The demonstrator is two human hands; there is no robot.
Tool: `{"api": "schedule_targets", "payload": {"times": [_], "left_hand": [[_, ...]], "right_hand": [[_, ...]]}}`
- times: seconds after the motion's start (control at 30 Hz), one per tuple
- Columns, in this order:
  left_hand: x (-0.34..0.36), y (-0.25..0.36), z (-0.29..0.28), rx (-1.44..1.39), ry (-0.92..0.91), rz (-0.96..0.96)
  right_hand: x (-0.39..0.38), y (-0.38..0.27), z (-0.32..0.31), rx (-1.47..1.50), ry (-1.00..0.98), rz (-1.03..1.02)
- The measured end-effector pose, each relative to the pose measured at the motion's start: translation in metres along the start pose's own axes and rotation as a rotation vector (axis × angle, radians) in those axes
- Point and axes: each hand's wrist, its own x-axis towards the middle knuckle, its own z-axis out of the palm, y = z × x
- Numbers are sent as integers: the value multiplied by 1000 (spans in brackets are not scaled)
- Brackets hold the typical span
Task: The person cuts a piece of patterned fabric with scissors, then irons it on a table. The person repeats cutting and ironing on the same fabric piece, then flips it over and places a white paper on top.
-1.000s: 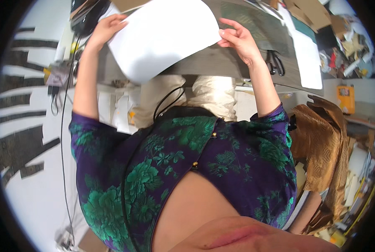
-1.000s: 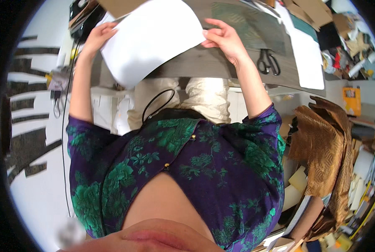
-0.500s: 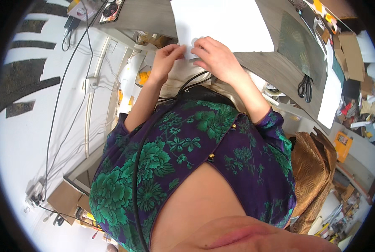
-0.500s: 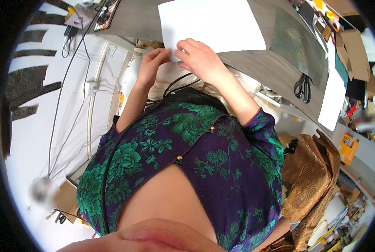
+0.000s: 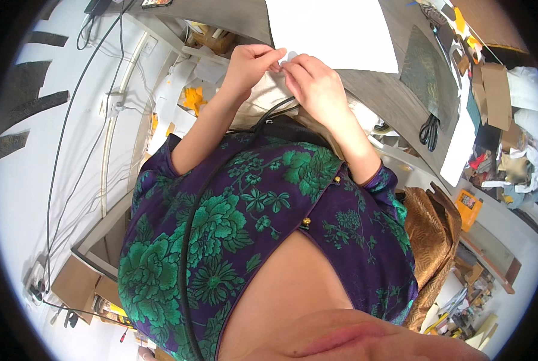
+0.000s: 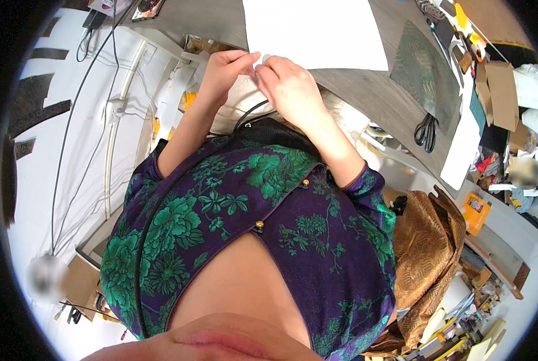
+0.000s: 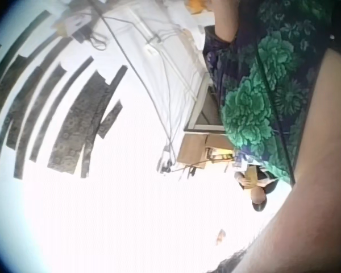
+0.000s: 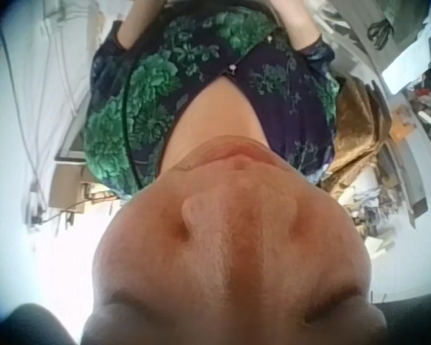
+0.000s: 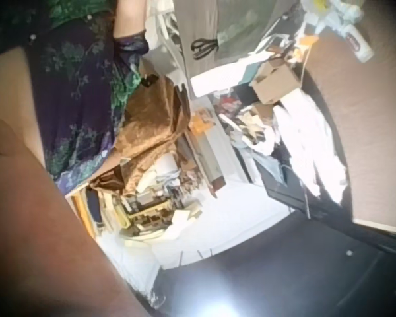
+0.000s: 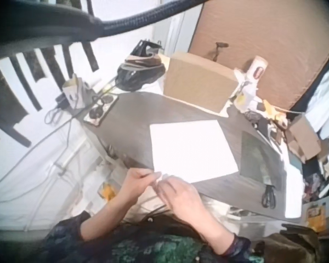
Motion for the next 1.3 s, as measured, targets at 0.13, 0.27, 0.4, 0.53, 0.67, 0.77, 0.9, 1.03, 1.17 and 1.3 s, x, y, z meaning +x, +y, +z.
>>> {"api": "schedule_targets", "payload": {"times": [0.13,0.27,0.4,0.53,0.67,0.77,0.9,1.03,1.17,1.3], "left_hand": [[-1,2,-1,-86,-15,-14],[-10,5,-3,-205,-61,-96],[-14,-4,-7,-146,-117,10],[-12,-9,-14,-156,-140,57],[-8,-5,-15,-140,-84,64],[0,0,-21,-134,-15,55],[16,1,-34,-114,-2,61],[20,18,-44,-71,58,8],[23,36,-54,102,20,-47],[39,49,-51,420,291,310]], "right_hand": [[4,-1,-2,215,-16,242],[12,14,-4,506,-20,448],[12,31,9,715,-51,572],[18,37,14,929,-54,681],[35,45,7,957,-58,739],[51,73,7,914,18,739],[59,128,8,938,89,868],[61,156,14,874,167,991],[59,151,24,776,157,924],[58,148,33,689,145,860]]}}
